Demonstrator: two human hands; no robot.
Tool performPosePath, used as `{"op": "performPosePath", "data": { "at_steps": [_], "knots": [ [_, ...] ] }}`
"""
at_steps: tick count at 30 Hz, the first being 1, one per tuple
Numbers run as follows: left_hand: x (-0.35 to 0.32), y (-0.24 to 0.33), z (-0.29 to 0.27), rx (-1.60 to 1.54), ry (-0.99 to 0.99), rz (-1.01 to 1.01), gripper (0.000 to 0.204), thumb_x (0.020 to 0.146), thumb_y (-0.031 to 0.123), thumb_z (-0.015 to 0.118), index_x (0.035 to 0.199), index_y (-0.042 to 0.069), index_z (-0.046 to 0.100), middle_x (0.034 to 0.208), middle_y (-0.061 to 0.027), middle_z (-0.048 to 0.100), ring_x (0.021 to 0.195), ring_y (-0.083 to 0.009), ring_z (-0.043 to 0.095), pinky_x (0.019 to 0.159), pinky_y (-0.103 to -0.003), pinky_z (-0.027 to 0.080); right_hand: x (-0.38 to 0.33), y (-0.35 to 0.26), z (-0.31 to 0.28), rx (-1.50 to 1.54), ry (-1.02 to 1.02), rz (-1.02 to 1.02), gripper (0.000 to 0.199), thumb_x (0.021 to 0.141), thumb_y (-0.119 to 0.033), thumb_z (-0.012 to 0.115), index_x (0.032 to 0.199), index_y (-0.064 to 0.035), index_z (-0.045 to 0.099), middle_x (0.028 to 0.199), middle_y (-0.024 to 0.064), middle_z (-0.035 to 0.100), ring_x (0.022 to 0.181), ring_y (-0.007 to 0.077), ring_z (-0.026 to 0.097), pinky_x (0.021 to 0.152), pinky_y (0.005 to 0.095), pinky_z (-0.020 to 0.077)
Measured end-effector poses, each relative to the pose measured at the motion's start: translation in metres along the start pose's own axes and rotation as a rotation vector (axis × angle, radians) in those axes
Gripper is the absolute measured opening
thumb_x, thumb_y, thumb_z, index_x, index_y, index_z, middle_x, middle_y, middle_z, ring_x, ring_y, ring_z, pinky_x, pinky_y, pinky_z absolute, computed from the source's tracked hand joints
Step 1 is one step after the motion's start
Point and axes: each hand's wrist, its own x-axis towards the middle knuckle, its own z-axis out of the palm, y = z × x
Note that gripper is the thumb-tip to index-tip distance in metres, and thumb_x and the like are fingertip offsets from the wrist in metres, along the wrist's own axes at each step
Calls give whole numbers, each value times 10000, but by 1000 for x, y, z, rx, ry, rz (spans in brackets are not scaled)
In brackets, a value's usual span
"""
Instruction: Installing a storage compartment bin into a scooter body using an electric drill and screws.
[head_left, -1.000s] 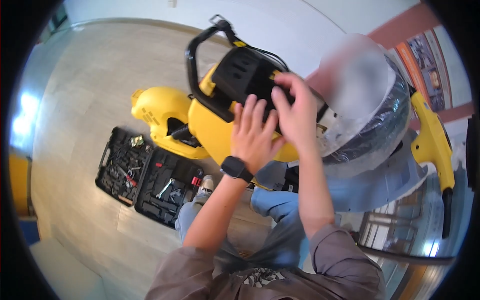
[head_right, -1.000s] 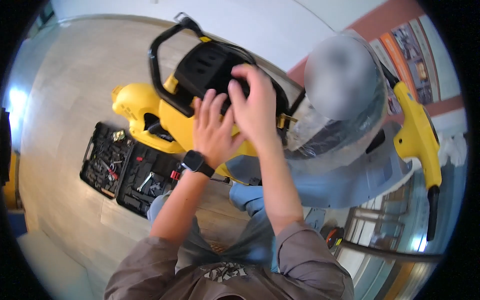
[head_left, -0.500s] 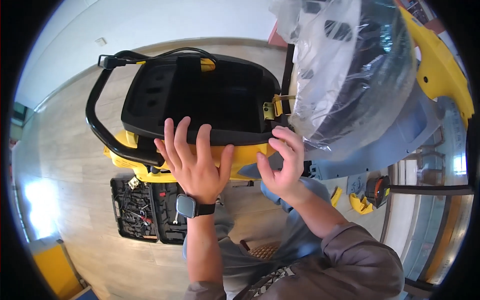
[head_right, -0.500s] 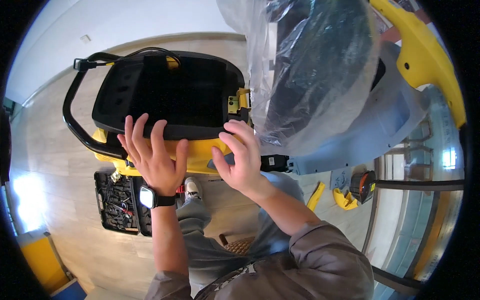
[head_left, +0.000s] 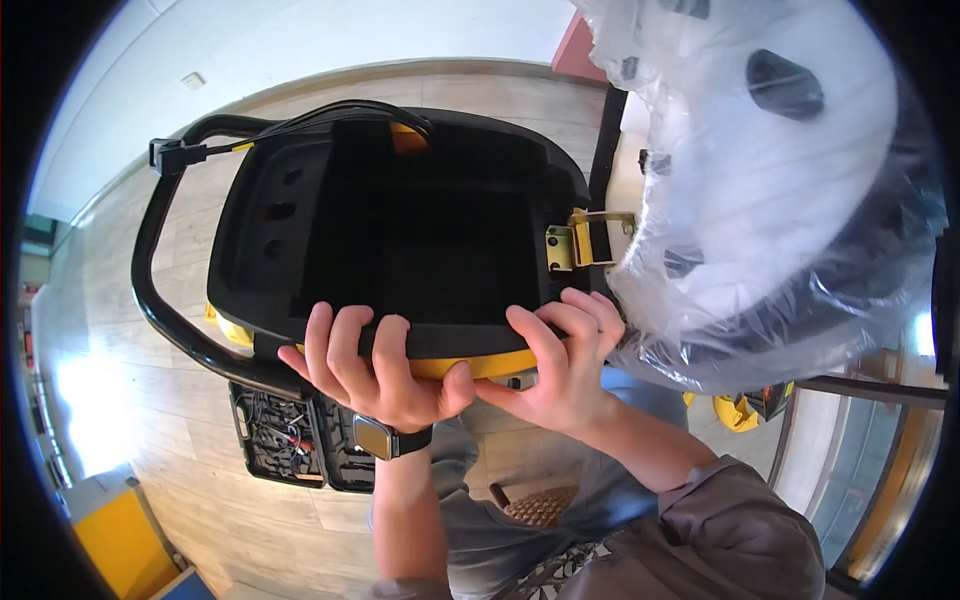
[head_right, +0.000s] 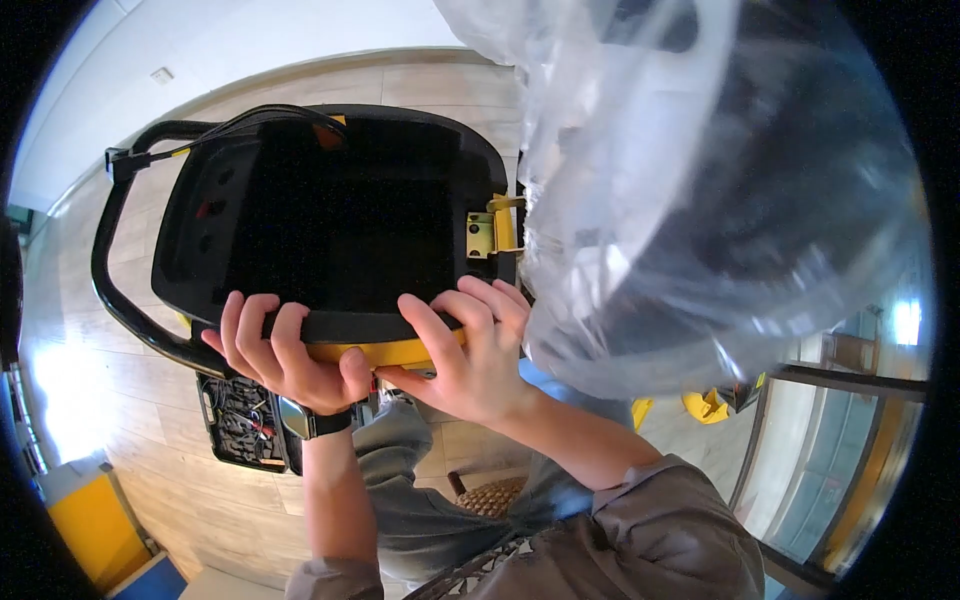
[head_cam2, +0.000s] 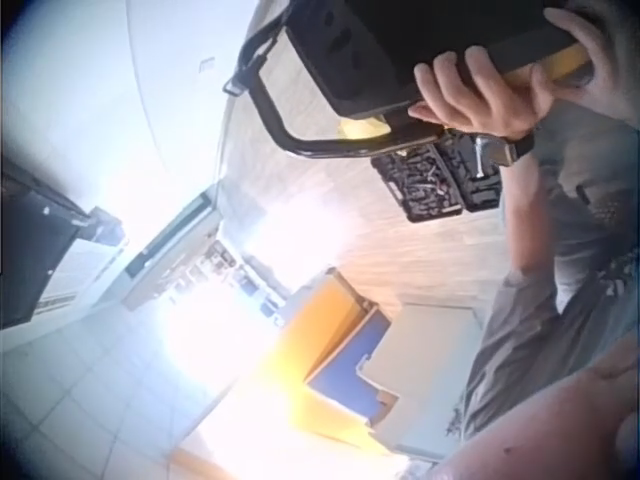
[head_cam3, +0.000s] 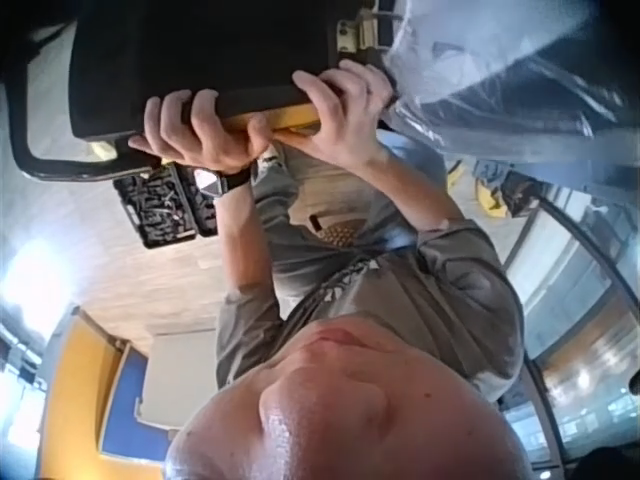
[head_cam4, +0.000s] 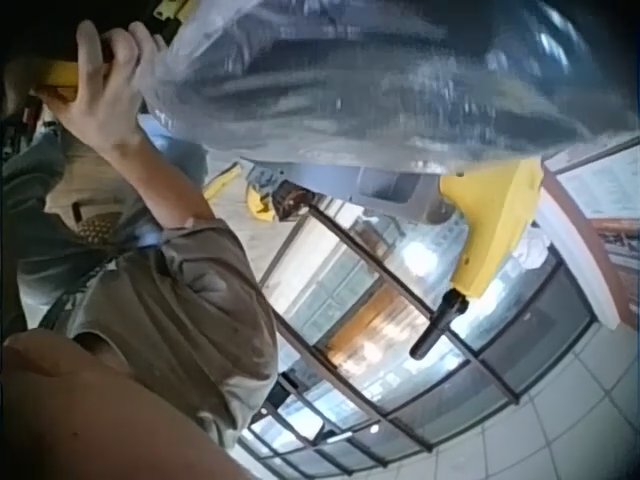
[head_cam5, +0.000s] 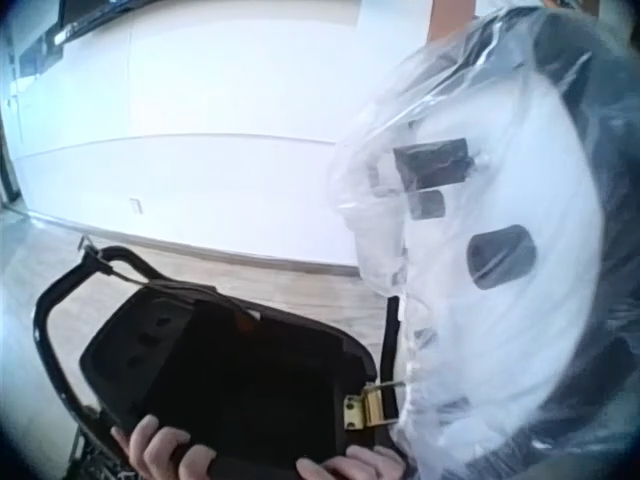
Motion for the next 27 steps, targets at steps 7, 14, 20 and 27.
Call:
{"op": "performPosePath", "data": {
  "at_steps": [7, 14, 20, 27],
  "knots": [
    [1, 3, 4, -3, 27, -11, 588, 892, 645, 379, 918, 94, 584, 1033, -141, 578, 1121, -361, 516, 1152, -586, 189, -3, 3, 2, 3, 45, 45, 636, 733, -604, 741, 1188, -171, 639, 997, 16, 516, 1077, 251, 414, 938, 454, 331],
    [6, 5, 0, 11, -27, 27, 515, 865, 570, 403, 888, 84, 571, 1032, -150, 562, 1171, -383, 478, 1107, -601, 216, -2, 3, 0, -30, 27, 39, 659, 732, -582, 760, 1200, -136, 632, 1048, 51, 517, 1086, 280, 419, 942, 471, 337],
    [13, 6, -4, -63, -60, -32, 523, 813, 584, 492, 868, 77, 612, 1065, -153, 590, 1204, -413, 485, 1136, -599, 185, 0, -6, -6, -80, 27, 43, 648, 773, -568, 735, 1218, -114, 614, 1081, 85, 525, 1112, 313, 438, 942, 471, 359],
    [11, 0, -23, -89, -105, -73, 490, 749, 517, 614, 935, 65, 644, 1142, -151, 572, 1253, -419, 468, 1132, -610, 203, -2, -24, -2, 0, 41, 42, 689, 759, -492, 771, 1274, -80, 573, 1129, 119, 531, 1131, 351, 458, 948, 484, 379]
  ]
}}
